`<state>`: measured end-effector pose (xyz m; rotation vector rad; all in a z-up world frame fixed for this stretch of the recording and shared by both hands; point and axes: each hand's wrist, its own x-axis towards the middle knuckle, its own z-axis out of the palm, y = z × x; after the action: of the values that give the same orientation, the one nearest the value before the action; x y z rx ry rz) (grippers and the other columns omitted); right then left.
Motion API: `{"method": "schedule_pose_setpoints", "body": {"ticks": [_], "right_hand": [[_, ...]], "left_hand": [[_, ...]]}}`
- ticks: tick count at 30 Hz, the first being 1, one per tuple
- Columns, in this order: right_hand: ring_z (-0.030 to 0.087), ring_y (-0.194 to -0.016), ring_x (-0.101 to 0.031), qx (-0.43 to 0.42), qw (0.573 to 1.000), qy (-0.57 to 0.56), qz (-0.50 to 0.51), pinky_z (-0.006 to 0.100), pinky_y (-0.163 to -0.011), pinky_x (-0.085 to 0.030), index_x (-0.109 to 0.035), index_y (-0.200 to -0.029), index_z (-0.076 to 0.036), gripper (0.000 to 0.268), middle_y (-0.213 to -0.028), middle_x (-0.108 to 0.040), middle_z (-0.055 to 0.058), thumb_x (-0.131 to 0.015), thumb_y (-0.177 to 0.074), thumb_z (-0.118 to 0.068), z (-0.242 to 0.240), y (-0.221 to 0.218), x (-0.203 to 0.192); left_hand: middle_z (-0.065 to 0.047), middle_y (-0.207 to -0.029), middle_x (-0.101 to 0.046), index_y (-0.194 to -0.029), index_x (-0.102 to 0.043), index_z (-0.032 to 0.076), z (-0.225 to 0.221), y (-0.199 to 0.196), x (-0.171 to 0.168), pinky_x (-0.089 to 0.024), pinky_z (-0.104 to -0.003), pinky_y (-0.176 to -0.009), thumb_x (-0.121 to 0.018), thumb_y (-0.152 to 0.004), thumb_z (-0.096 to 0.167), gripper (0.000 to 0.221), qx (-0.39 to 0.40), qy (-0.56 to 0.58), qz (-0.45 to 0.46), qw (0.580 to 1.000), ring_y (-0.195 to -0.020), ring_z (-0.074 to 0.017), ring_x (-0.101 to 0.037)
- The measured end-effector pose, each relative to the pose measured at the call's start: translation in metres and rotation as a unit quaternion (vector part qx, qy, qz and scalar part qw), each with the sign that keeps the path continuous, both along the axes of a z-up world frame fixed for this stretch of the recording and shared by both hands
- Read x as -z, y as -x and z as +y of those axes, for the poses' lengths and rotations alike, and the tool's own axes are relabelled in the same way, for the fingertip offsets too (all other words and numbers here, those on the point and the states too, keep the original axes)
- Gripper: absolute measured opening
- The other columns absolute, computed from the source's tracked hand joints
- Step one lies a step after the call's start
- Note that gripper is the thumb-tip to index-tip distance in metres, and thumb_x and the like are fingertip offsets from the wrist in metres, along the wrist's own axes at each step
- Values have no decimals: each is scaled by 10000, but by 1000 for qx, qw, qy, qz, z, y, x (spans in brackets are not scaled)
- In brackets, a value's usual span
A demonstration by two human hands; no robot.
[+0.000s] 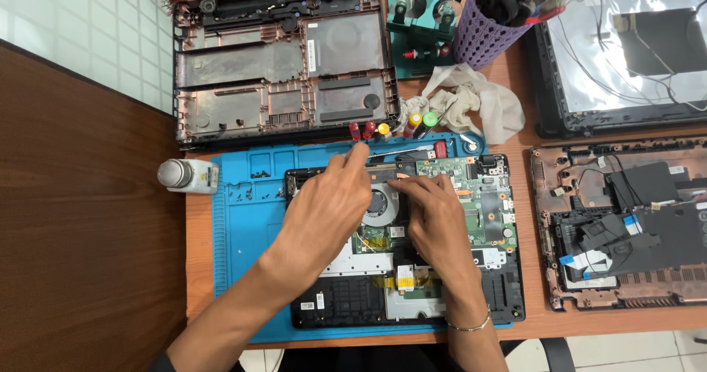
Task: The person uses a screwdriver to remove screws from a laptop's internal components, detaches internal cable connectors by hand, and unseats the motherboard and other internal hardware pieces from the laptop casing.
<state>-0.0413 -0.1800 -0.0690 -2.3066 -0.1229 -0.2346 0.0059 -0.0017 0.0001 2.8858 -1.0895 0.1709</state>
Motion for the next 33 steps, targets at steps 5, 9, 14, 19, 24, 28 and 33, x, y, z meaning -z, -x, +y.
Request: {"method": "schedule_pose_setpoints", "body": {"ticks": [5,9,14,19,24,28,33], "right_hand": [[297,-881,-561,2,1000,6,-2,395,-821,-499,-760,-1123,-62,407,-1082,-744,83,-591,-812,140,0,0,1],[304,-885,-565,2,1000,9,-6,399,-820,-498,-757,-1117,-55,377,-1078,-741,87,-596,-828,128,1,0,2],[316,-888,-571,3,1000,12,-8,410,-809,-495,-757,-1113,-53,338,-1058,-737,91,-601,-859,106,2,-1,1],[321,-923,-598,7,1000,8,-13,408,-824,-501,-753,-1119,-51,312,-1047,-729,99,-597,-887,85,2,-1,4],[314,-987,-623,19,999,-7,-26,399,-843,-508,-748,-1129,-49,259,-1067,-686,123,-637,-908,28,3,0,7],[316,-958,-613,20,999,11,-26,411,-828,-501,-739,-1160,-21,294,-1029,-645,143,-686,-870,-15,5,0,9],[310,-912,-588,16,999,42,-24,411,-819,-493,-753,-1150,-25,271,-991,-655,128,-700,-884,-38,7,0,9]], "left_hand": [[-150,-1006,-521,-735,-627,-65,0,-1,5,-611,-309,-584,-681,-811,50,148,-59,31,2,998,-840,-236,-657],[-147,-1028,-523,-746,-623,-57,6,-3,4,-616,-310,-648,-646,-747,-61,23,-29,19,4,999,-883,-224,-654],[-159,-1061,-530,-753,-627,-51,13,-1,2,-611,-344,-713,-647,-758,-53,21,-6,60,19,998,-920,-251,-644],[-157,-1026,-534,-810,-660,-42,25,-3,1,-571,-447,-738,-687,-887,117,179,-38,150,70,985,-945,-318,-631],[-156,-962,-558,-830,-676,-29,38,6,-1,-548,-465,-717,-687,-918,195,242,-100,154,96,978,-896,-323,-637],[-133,-910,-594,-858,-687,-18,44,20,3,-540,-451,-680,-676,-953,209,246,-157,188,119,962,-835,-304,-651],[-121,-874,-602,-870,-699,0,50,31,6,-530,-462,-683,-680,-938,208,219,-163,205,95,960,-833,-311,-654]]}}
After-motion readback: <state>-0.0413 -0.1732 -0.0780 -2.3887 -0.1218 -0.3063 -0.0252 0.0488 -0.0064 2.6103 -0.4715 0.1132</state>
